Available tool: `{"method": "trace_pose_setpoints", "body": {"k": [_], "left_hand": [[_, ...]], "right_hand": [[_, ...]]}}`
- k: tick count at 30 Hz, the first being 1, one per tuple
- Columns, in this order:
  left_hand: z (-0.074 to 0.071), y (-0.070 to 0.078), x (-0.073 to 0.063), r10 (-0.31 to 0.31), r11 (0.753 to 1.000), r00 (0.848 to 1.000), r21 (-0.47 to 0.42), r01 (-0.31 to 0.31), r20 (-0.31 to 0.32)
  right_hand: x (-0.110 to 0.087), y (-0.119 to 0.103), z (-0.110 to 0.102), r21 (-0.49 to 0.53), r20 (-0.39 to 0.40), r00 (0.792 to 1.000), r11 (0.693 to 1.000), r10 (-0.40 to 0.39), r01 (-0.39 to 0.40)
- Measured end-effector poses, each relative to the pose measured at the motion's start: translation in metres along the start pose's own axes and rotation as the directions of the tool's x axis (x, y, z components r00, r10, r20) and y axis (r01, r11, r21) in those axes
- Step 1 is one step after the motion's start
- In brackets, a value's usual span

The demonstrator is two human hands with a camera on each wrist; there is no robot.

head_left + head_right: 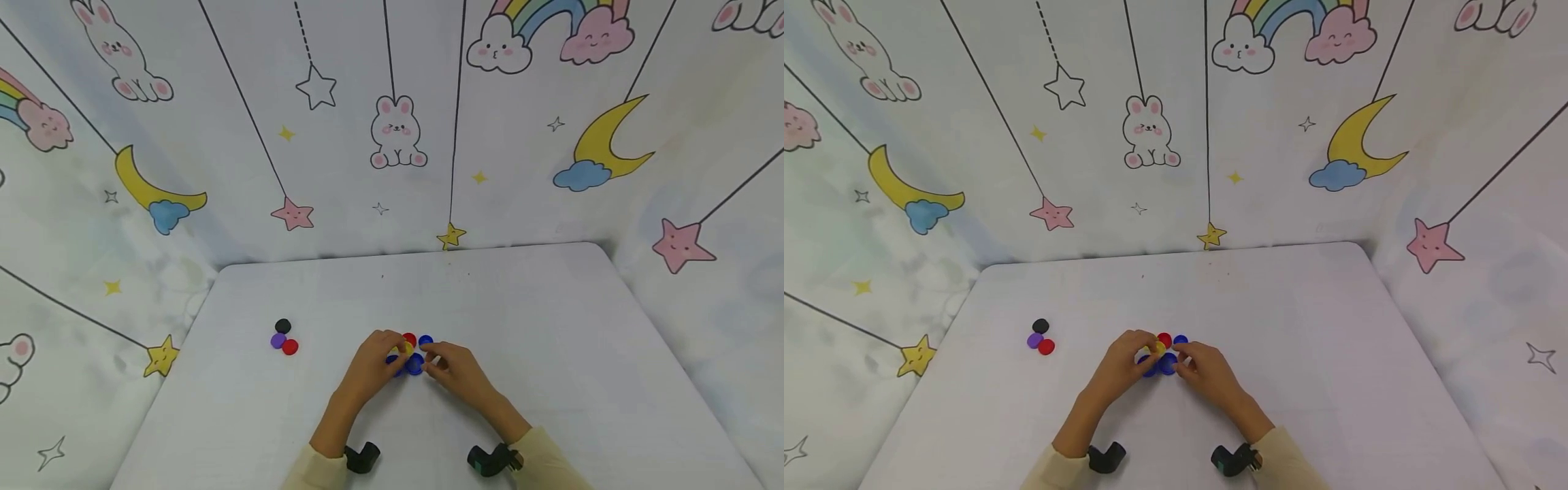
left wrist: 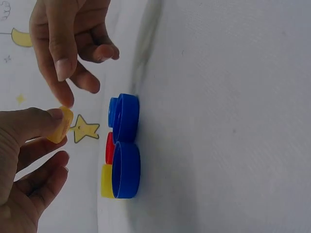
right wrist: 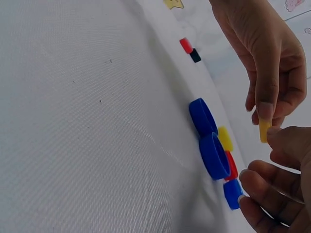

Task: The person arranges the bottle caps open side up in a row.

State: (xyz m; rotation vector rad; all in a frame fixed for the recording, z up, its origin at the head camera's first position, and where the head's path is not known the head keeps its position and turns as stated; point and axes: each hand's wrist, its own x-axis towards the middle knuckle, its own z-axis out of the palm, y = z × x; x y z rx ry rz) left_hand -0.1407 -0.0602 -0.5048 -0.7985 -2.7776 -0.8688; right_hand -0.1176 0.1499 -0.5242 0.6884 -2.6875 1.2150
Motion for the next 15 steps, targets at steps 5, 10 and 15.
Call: {"method": "trace_pose_setpoints", "body": {"k": [5, 10, 15], "left_hand": [[0.006, 0.006, 0.004, 0.077, 0.997, 0.997, -0.021, -0.077, 0.022], [0.012, 0.009, 0.006, 0.124, 0.992, 0.991, -0.005, -0.124, 0.046], [0.017, 0.012, 0.009, 0.152, 0.988, 0.988, 0.024, -0.153, 0.035]], "right_hand": [[0.001, 0.001, 0.001, -0.005, -0.004, 1.000, 1.000, -0.015, 0.015], [0.001, 0.006, 0.002, -0.021, -0.020, 1.000, 1.000, -0.003, 0.003], [0.001, 0.009, -0.001, -0.063, -0.047, 0.999, 0.998, 0.003, -0.006]]}}
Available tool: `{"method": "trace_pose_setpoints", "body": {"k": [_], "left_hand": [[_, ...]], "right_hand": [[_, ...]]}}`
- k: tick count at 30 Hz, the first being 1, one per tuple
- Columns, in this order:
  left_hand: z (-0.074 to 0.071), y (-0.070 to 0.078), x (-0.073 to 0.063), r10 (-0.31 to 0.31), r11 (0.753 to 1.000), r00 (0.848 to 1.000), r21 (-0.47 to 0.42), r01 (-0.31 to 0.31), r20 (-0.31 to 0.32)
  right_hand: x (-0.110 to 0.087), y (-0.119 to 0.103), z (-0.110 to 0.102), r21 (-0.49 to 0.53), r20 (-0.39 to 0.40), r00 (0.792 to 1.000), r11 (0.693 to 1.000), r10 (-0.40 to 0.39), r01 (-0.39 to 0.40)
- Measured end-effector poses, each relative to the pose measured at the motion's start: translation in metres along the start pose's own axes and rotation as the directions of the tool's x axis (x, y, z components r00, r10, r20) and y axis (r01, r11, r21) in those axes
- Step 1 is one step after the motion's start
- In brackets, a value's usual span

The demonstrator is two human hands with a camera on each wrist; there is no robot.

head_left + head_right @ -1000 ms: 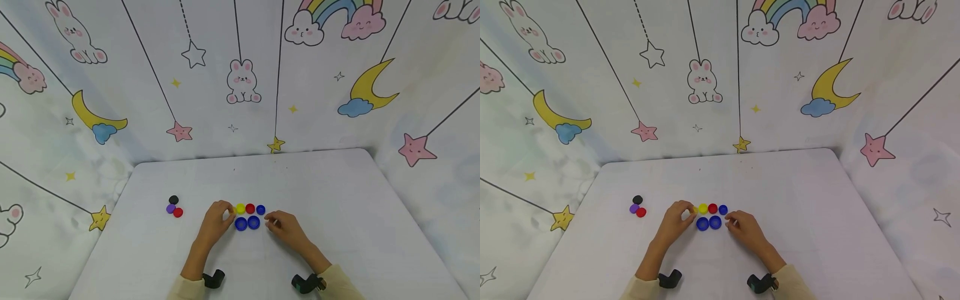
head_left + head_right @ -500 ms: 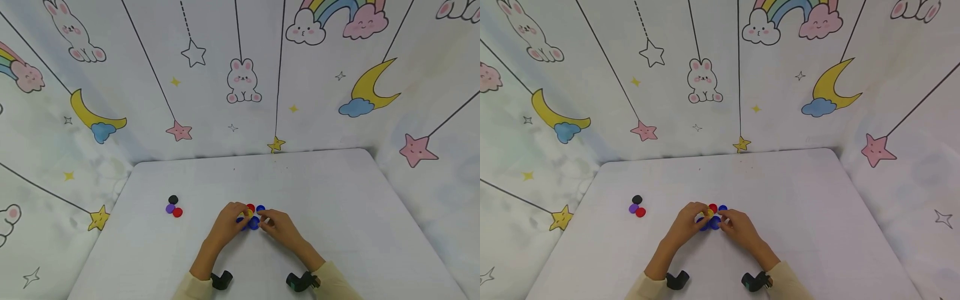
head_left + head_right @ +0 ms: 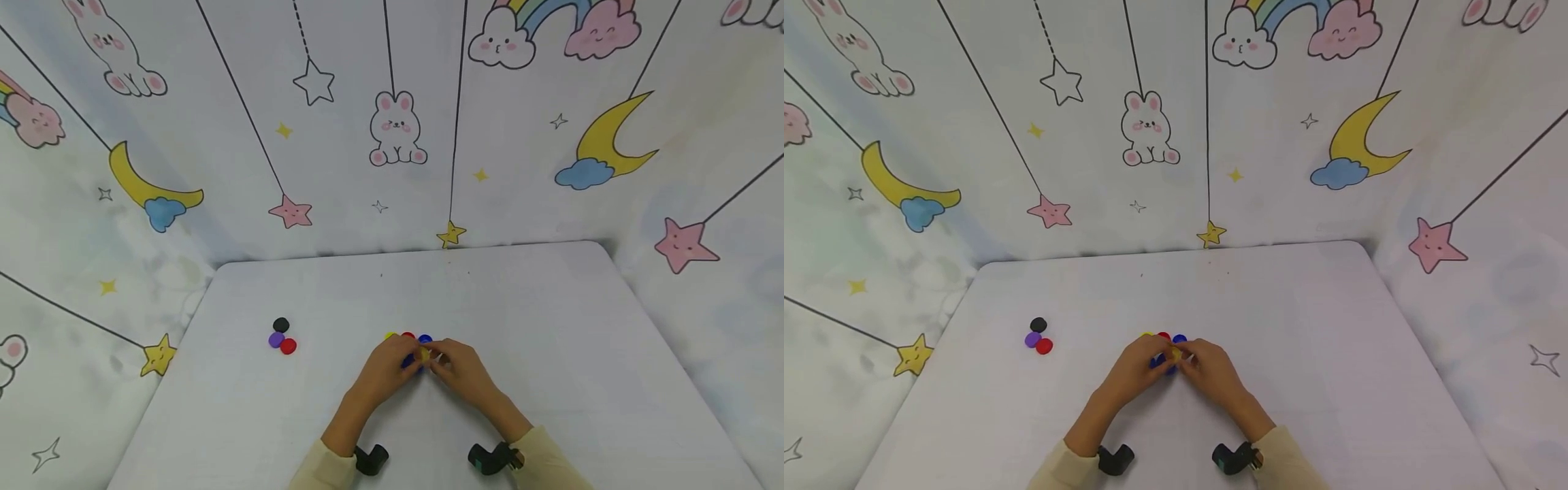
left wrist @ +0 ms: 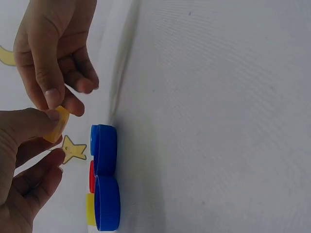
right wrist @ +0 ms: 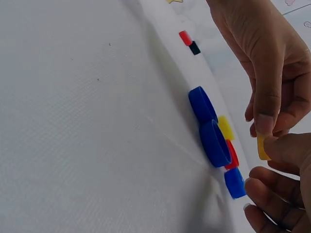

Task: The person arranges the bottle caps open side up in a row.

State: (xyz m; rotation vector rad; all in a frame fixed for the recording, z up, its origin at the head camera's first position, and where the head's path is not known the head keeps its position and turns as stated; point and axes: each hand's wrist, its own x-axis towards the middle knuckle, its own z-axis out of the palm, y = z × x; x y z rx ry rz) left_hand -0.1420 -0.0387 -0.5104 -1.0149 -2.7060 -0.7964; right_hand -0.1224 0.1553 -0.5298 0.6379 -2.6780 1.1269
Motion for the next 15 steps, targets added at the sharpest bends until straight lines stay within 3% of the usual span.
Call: {"method": "trace_pose_setpoints", "body": {"k": [6, 15], "left_hand": [[0.008, 0.001, 0.006, 0.019, 1.000, 1.000, 0.014, -0.019, -0.024], [0.019, 0.001, 0.011, -0.001, 1.000, 1.000, 0.002, 0.001, -0.014]], "right_hand": [[0.002, 0.004, -0.007, -0.007, -0.018, 1.000, 1.000, -0.020, 0.020], [0.004, 0.014, -0.007, -0.035, -0.017, 0.999, 0.998, -0.047, 0.046]]}}
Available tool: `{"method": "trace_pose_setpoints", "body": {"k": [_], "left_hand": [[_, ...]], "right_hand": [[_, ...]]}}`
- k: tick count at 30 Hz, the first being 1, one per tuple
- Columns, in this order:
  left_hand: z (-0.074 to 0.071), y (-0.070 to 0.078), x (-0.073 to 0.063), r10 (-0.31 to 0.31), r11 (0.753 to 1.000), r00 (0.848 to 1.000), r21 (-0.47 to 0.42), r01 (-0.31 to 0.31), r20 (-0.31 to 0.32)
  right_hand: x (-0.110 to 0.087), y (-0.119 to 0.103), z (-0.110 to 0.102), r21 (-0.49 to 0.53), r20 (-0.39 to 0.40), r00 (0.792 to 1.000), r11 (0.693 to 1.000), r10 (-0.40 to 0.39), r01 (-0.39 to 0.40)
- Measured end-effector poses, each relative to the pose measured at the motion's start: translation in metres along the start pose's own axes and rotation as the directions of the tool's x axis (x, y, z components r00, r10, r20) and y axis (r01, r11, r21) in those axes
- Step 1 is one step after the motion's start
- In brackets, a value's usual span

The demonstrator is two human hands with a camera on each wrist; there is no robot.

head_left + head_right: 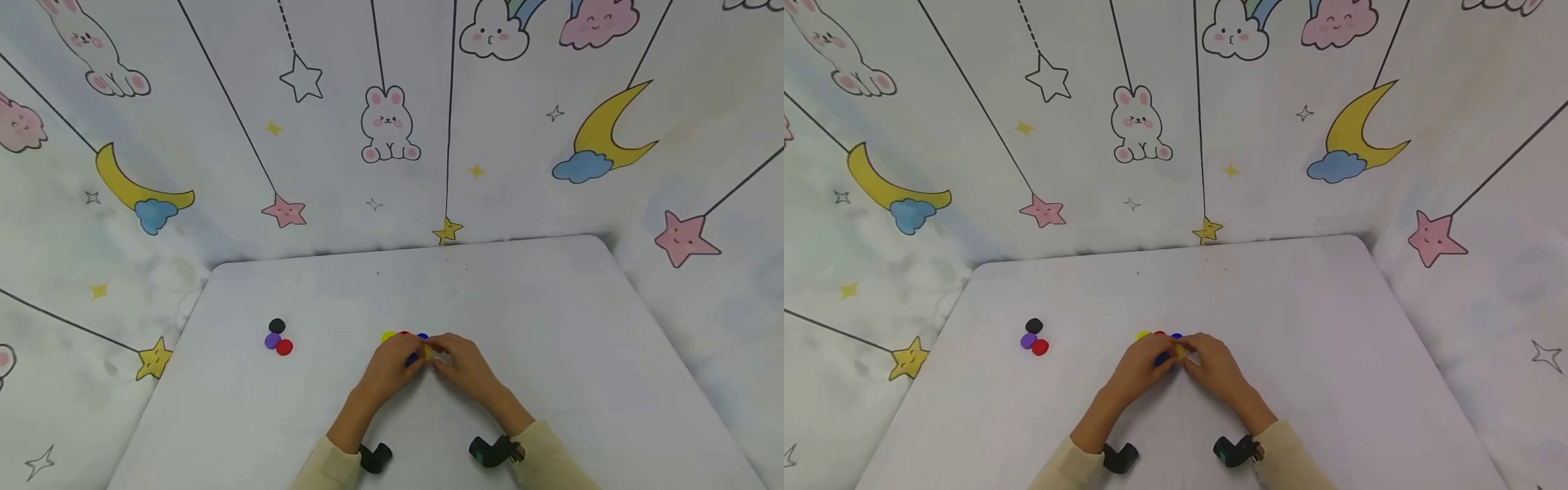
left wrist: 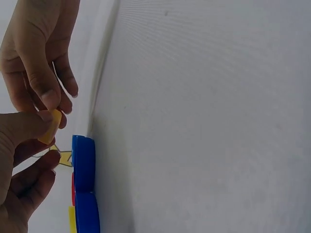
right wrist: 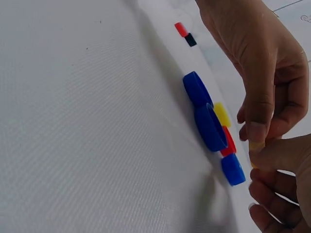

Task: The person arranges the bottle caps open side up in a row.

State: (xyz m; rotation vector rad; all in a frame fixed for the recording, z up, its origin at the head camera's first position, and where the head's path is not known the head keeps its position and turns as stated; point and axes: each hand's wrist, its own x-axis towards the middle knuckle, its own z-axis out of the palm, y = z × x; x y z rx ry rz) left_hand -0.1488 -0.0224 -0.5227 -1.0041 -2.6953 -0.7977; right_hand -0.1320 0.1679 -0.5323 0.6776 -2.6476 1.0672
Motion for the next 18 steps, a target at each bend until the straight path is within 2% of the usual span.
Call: {"method": "trace_pose_setpoints", "body": {"k": [6, 13, 18], "left_hand": [[0.003, 0.001, 0.000, 0.014, 1.000, 1.000, 0.010, -0.014, -0.011], [0.012, -0.003, 0.002, 0.088, 0.996, 0.994, 0.020, -0.087, -0.057], [0.017, -0.007, 0.003, 0.123, 0.991, 0.991, 0.056, -0.120, -0.055]], "right_hand": [[-0.001, 0.002, 0.005, -0.078, -0.013, 1.000, 0.997, 0.008, -0.009], [-0.001, 0.006, 0.006, -0.127, -0.039, 0.999, 0.992, -0.014, 0.009], [-0.004, 0.010, 0.008, -0.133, -0.031, 0.999, 0.991, -0.016, 0.012]]}}
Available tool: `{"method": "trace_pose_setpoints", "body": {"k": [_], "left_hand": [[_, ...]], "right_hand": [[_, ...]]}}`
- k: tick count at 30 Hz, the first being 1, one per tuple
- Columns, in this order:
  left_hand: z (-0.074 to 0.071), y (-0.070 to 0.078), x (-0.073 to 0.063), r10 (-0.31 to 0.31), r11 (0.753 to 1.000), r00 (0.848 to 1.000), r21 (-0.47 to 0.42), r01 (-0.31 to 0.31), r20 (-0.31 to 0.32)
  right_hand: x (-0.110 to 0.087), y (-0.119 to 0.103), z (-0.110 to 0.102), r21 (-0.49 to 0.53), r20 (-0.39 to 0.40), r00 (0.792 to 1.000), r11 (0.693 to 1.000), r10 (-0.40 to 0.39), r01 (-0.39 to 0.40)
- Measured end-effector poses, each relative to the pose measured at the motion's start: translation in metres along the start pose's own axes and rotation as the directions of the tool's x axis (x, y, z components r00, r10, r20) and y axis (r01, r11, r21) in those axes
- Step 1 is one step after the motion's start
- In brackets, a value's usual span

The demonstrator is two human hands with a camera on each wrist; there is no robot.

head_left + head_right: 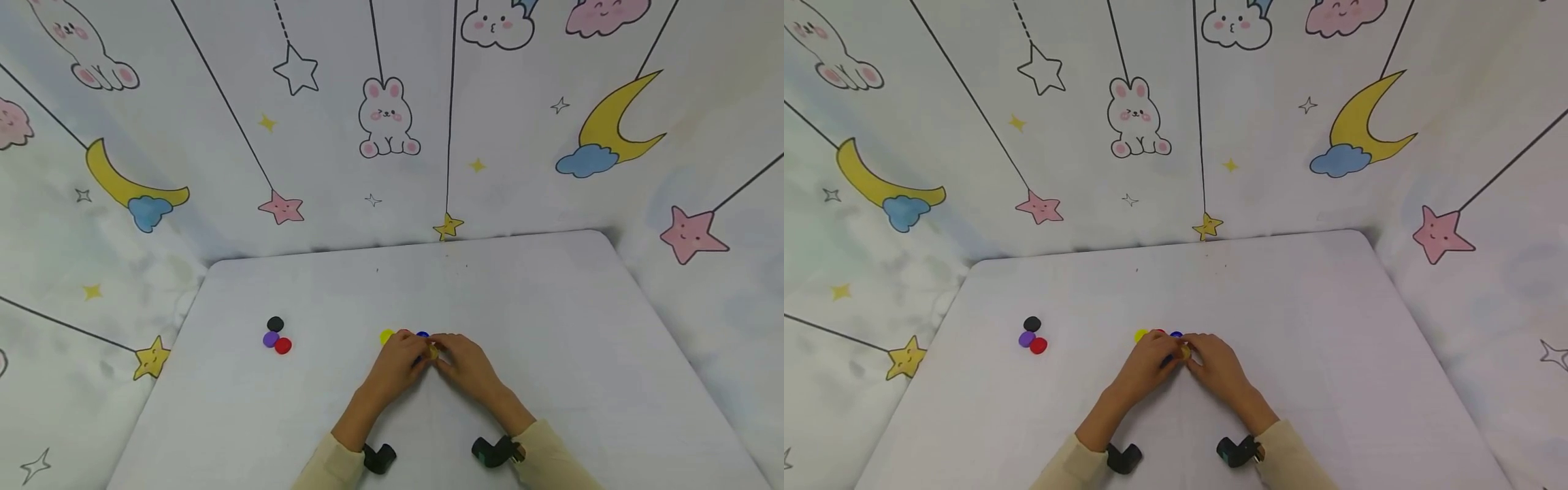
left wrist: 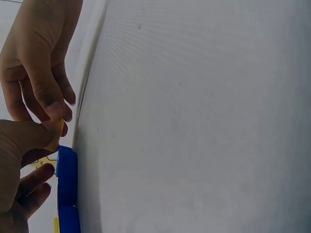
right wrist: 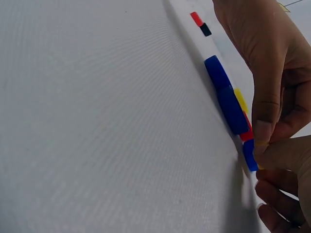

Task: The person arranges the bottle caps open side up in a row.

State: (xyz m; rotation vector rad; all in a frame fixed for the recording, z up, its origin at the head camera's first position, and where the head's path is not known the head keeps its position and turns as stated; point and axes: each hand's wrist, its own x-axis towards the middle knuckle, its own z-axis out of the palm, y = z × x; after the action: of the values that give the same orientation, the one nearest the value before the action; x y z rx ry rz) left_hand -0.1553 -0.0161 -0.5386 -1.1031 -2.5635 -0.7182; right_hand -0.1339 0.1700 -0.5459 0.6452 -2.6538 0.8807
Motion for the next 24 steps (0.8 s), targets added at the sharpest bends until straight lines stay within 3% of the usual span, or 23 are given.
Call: {"method": "trace_pose_setpoints", "body": {"k": [6, 13, 24], "left_hand": [[0.002, 0.001, 0.001, 0.041, 0.997, 0.999, 0.061, -0.040, -0.020], [0.004, 0.004, 0.004, 0.078, 0.995, 0.996, 0.070, -0.075, -0.042], [0.003, 0.015, 0.009, 0.035, 0.997, 0.999, 0.073, -0.036, 0.018]], "right_hand": [[-0.002, 0.003, 0.002, -0.016, -0.004, 1.000, 1.000, -0.006, 0.006], [-0.003, 0.001, -0.005, -0.038, 0.011, 0.999, 0.999, 0.031, -0.031], [-0.007, 0.006, -0.007, -0.050, -0.065, 0.998, 0.999, -0.021, 0.017]]}}
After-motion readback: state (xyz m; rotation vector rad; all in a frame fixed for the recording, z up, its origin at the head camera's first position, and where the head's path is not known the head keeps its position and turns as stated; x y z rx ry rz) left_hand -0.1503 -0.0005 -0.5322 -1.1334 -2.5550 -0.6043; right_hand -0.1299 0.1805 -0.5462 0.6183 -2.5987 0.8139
